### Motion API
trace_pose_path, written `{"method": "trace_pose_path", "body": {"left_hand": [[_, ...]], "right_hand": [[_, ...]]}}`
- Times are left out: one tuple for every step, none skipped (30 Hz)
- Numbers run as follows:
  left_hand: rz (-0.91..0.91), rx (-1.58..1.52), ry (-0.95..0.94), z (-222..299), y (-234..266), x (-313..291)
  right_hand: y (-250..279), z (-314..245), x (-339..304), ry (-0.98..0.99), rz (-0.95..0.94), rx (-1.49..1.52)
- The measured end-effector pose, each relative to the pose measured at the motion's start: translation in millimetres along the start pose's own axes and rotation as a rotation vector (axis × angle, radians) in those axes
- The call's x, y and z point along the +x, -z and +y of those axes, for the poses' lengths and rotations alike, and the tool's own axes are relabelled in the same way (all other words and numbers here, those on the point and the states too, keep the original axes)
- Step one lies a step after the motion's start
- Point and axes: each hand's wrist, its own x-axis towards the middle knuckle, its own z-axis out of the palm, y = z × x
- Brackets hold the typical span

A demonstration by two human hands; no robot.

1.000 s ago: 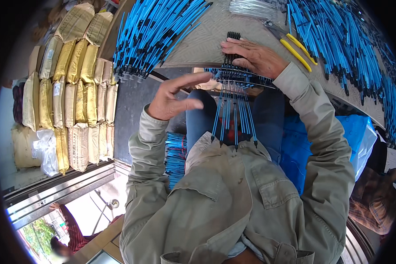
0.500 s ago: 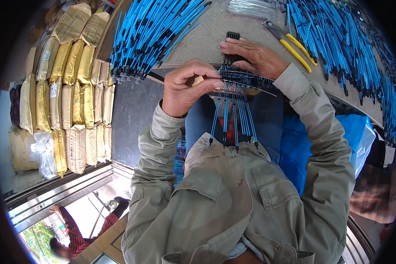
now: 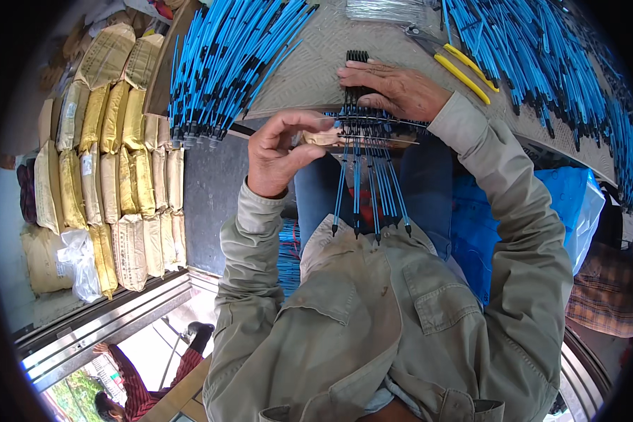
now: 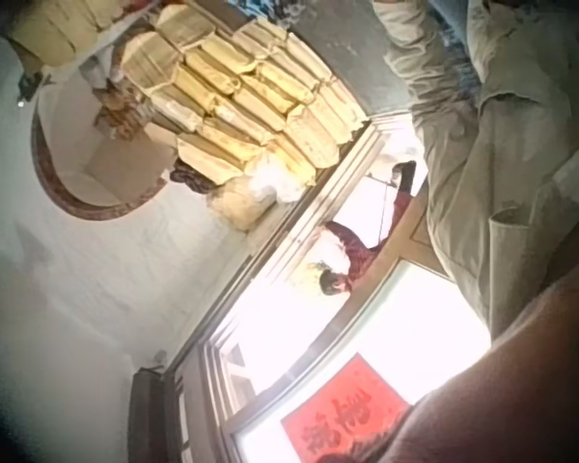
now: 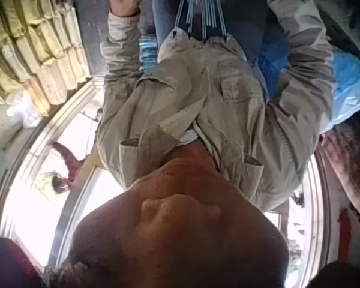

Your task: The person cuts wire on an assembled piece with pliers, gathers plastic rods from the table, and threads a wire through their ends. The person then fits the wired rods into a plastic hub and fastens the wire using pliers.

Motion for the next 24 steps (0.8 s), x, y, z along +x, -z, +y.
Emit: {"method": "trace_pose_path", "body": {"left_hand": [[-0.004, -0.002, -0.003, -0.2, 4.6, 2.9], [-0.075, 0.246, -0.063, -0.6, 10.1, 7.9], [-0.146, 0.494, -0.125, -1.2, 14.8, 14.2], [-0.215, 0.741, -0.191, -2.1, 17.5, 21.1], [-0.218, 0.737, -0.204, -4.7, 18.5, 28.2], [-0.357, 0.833, -0.245, -10.8, 19.4, 36.8], [-0.495, 0.930, -0.288, -17.1, 19.6, 45.4], [-0.634, 1.024, -0.330, -21.5, 18.2, 52.9], [-0.635, 1.021, -0.349, -25.1, 16.6, 59.4], [-0.693, 1.053, -0.341, -28.6, 14.6, 64.9], [-0.754, 1.083, -0.333, -30.4, 11.5, 70.9], [-0.814, 1.114, -0.322, -31.5, 9.6, 76.1], [-0.816, 1.111, -0.335, -32.3, 8.8, 79.0], [-0.819, 1.154, -0.362, -33.0, 8.5, 79.2], [-0.820, 1.198, -0.385, -33.5, 8.8, 78.6], [-0.828, 1.235, -0.412, -34.2, 5.6, 82.7], [-0.833, 1.226, -0.419, -35.0, 2.6, 87.8], [-0.816, 1.207, -0.410, -33.4, 3.9, 87.3], [-0.801, 1.181, -0.402, -32.8, 3.7, 86.2], [-0.785, 1.155, -0.392, -33.1, 4.0, 84.9], [-0.783, 1.150, -0.383, -32.5, 4.3, 85.5], [-0.797, 1.178, -0.398, -32.5, 4.6, 86.5], [-0.809, 1.206, -0.412, -34.4, 5.9, 88.2], [-0.822, 1.232, -0.428, -35.7, 6.7, 89.3]], "right_hand": [[1.2, -0.3, 1.0, 0.005, 0.000, -0.007], [2.9, -0.4, 2.1, 0.009, -0.001, -0.017], [4.4, -0.5, 3.1, 0.007, 0.000, -0.026], [5.7, -0.9, 3.7, -0.049, -0.012, 0.085], [7.0, -1.4, 4.3, -0.105, -0.024, 0.194], [8.2, 0.2, 5.3, -0.159, -0.034, 0.299], [7.3, 1.7, 5.6, -0.161, -0.032, 0.281], [4.7, 0.8, 4.4, -0.154, -0.001, 0.317], [2.6, 0.4, 3.5, -0.146, 0.029, 0.352], [2.4, 2.2, 3.1, -0.138, 0.060, 0.388], [6.9, 1.8, 5.4, -0.144, 0.062, 0.372], [10.5, 1.0, 9.2, -0.223, 0.060, 0.528], [13.3, 1.3, 13.2, -0.301, 0.057, 0.687], [15.2, 4.0, 16.2, -0.377, 0.054, 0.849], [17.0, 15.3, 19.9, -0.379, 0.054, 0.842], [23.7, 34.3, 21.7, -0.349, 0.181, 0.631], [28.9, 52.0, 23.3, -0.314, 0.301, 0.419], [41.1, 59.8, 34.1, -0.473, 0.279, 0.166], [56.1, 65.2, 43.5, -0.630, 0.249, -0.093], [58.6, 75.3, 47.5, -0.633, 0.238, -0.085], [62.3, 85.5, 50.3, -0.584, 0.176, -0.311], [63.2, 93.1, 51.8, -0.528, 0.112, -0.536], [61.5, 98.3, 54.8, -0.525, 0.102, -0.530], [59.6, 102.8, 57.0, -0.472, 0.132, -0.555]]}}
